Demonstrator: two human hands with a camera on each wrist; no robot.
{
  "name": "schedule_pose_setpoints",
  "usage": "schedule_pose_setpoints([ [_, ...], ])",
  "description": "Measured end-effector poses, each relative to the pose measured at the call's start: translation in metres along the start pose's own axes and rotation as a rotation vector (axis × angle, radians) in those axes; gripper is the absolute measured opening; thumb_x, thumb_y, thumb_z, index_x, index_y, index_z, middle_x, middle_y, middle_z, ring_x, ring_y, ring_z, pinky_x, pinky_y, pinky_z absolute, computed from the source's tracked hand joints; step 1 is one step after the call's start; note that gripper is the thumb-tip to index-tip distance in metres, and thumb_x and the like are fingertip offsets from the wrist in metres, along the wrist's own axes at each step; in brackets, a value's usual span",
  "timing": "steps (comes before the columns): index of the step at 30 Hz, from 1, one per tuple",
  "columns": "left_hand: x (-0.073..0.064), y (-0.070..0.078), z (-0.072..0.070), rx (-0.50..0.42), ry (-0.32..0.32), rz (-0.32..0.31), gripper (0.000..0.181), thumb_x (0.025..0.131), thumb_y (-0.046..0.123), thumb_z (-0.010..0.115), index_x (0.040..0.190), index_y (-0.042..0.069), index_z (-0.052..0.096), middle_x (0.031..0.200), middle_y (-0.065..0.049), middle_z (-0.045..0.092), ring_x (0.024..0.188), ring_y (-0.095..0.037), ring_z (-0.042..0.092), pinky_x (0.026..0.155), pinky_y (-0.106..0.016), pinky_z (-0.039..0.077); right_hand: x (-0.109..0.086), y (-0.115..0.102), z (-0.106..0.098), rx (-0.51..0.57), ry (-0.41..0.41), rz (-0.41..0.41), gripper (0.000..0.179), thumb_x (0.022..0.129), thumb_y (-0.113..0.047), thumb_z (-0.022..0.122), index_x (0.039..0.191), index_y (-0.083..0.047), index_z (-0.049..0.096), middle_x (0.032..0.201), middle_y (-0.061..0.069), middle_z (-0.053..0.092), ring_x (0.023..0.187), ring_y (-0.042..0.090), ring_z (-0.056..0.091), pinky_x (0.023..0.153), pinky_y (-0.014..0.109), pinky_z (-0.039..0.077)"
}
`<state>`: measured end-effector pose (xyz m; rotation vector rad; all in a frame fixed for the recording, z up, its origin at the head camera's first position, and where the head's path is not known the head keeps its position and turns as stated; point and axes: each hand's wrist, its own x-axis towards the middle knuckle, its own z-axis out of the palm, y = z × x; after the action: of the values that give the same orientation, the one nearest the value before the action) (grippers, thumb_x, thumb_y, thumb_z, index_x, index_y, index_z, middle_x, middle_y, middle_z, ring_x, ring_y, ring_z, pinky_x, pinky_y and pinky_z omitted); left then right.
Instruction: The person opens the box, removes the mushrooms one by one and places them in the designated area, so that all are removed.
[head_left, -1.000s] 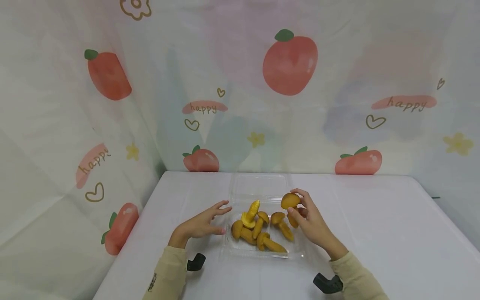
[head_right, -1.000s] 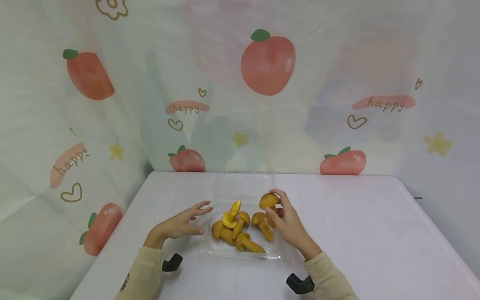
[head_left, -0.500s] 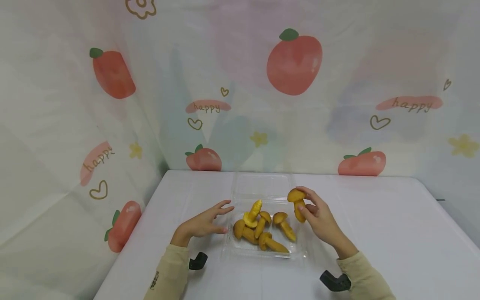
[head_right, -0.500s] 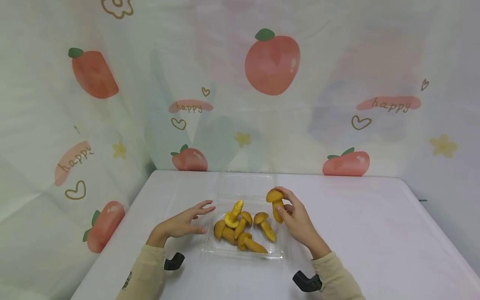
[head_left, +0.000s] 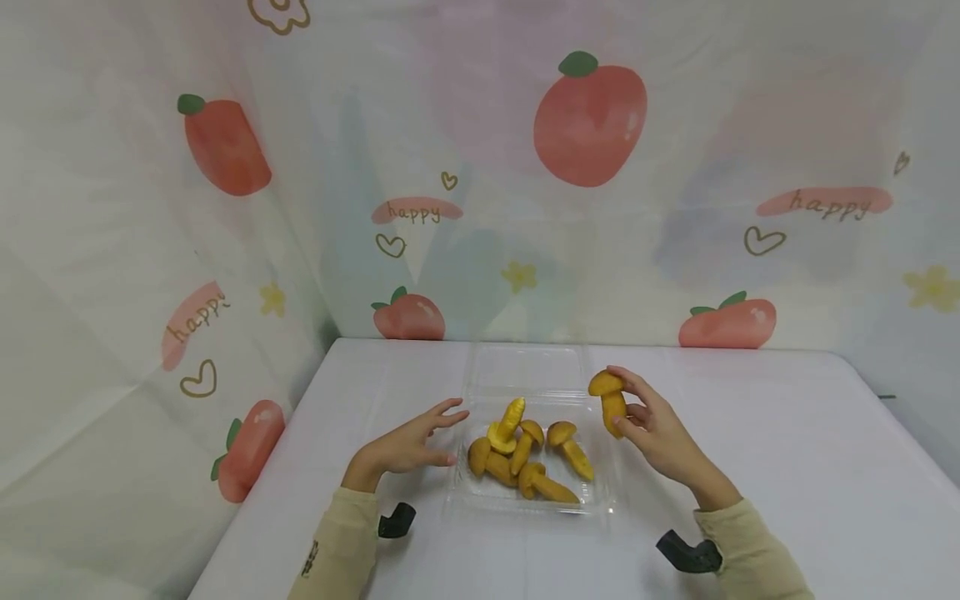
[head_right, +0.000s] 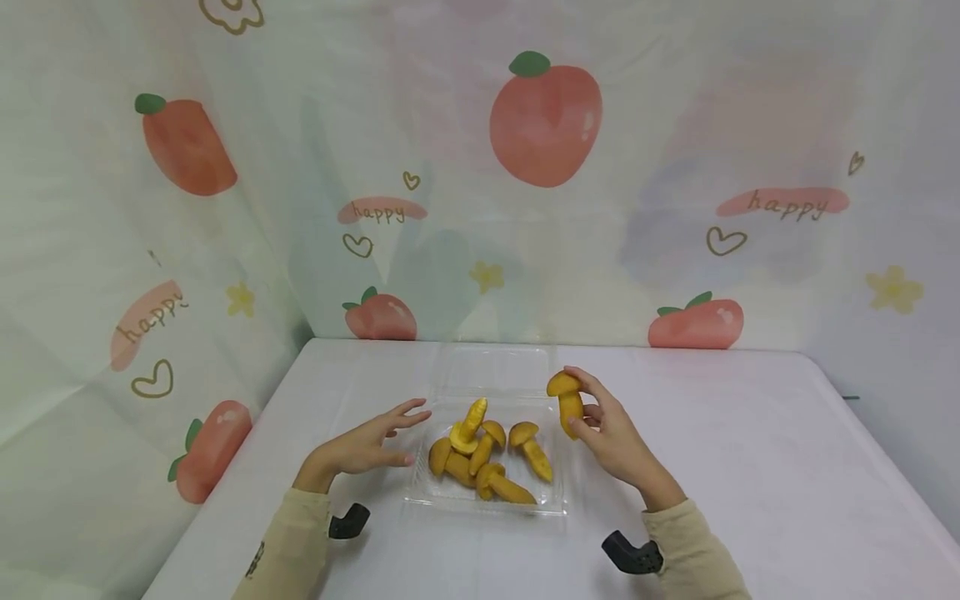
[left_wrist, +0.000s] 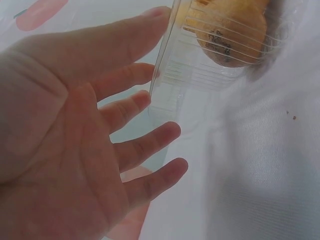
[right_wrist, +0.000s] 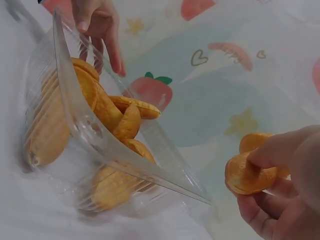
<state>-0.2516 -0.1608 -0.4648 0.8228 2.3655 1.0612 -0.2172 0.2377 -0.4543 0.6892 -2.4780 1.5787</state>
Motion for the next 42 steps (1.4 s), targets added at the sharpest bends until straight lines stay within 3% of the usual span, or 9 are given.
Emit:
schedule_pose_setpoints([
  [8, -0.003, -0.004, 0.001, -0.014, 0.014, -0.015, 0.073, 0.096, 0.015, 0.07, 0.158, 0.006, 0.033, 0.171, -0.016, 0.011, 0.155, -0.043, 0.018, 0.118, -0.07, 0.026, 0.0, 0.001, -0.006, -0.035, -0.001, -0.012, 0.063, 0.097, 0.007, 0.059, 0.153, 0.001, 0.032, 0.139, 0.03, 0.045, 0.092, 0.021, 0.068, 0.074, 0.02, 0.06],
  [17, -0.001, -0.003, -0.001, 0.02, 0.016, -0.009, 0.074, 0.095, 0.017, 0.071, 0.158, 0.008, 0.034, 0.171, -0.015, 0.013, 0.155, -0.041, 0.02, 0.118, -0.067, 0.03, -0.002, 0.005, -0.018, -0.154, 0.043, 0.072, 0.068, 0.095, 0.002, 0.065, 0.155, -0.002, 0.033, 0.142, 0.029, 0.048, 0.106, 0.043, 0.065, 0.08, 0.013, 0.054],
  [28, 0.002, 0.001, -0.003, 0.003, 0.01, -0.012, 0.077, 0.093, 0.017, 0.073, 0.159, 0.008, 0.033, 0.171, -0.015, 0.012, 0.155, -0.041, 0.02, 0.118, -0.067, 0.03, -0.001, 0.018, -0.028, -0.214, 0.024, 0.146, 0.067, 0.094, 0.003, 0.066, 0.153, 0.0, 0.034, 0.141, 0.03, 0.049, 0.11, 0.046, 0.062, 0.083, 0.033, 0.062],
  [36, 0.001, 0.0, -0.001, -0.017, 0.008, -0.024, 0.079, 0.092, 0.016, 0.075, 0.159, 0.008, 0.033, 0.171, -0.015, 0.01, 0.156, -0.042, 0.017, 0.118, -0.068, 0.028, -0.004, 0.035, -0.026, -0.203, 0.001, 0.192, 0.067, 0.093, 0.003, 0.067, 0.152, 0.003, 0.034, 0.143, 0.031, 0.047, 0.113, 0.047, 0.061, 0.083, 0.025, 0.059],
  [42, 0.002, 0.0, 0.001, -0.012, 0.004, -0.025, 0.079, 0.092, 0.017, 0.075, 0.158, 0.009, 0.034, 0.171, -0.014, 0.011, 0.156, -0.041, 0.017, 0.119, -0.068, 0.028, -0.009, 0.046, -0.024, -0.163, -0.011, 0.189, 0.067, 0.091, 0.007, 0.067, 0.15, 0.005, 0.035, 0.142, 0.032, 0.048, 0.105, 0.042, 0.064, 0.077, 0.018, 0.057],
])
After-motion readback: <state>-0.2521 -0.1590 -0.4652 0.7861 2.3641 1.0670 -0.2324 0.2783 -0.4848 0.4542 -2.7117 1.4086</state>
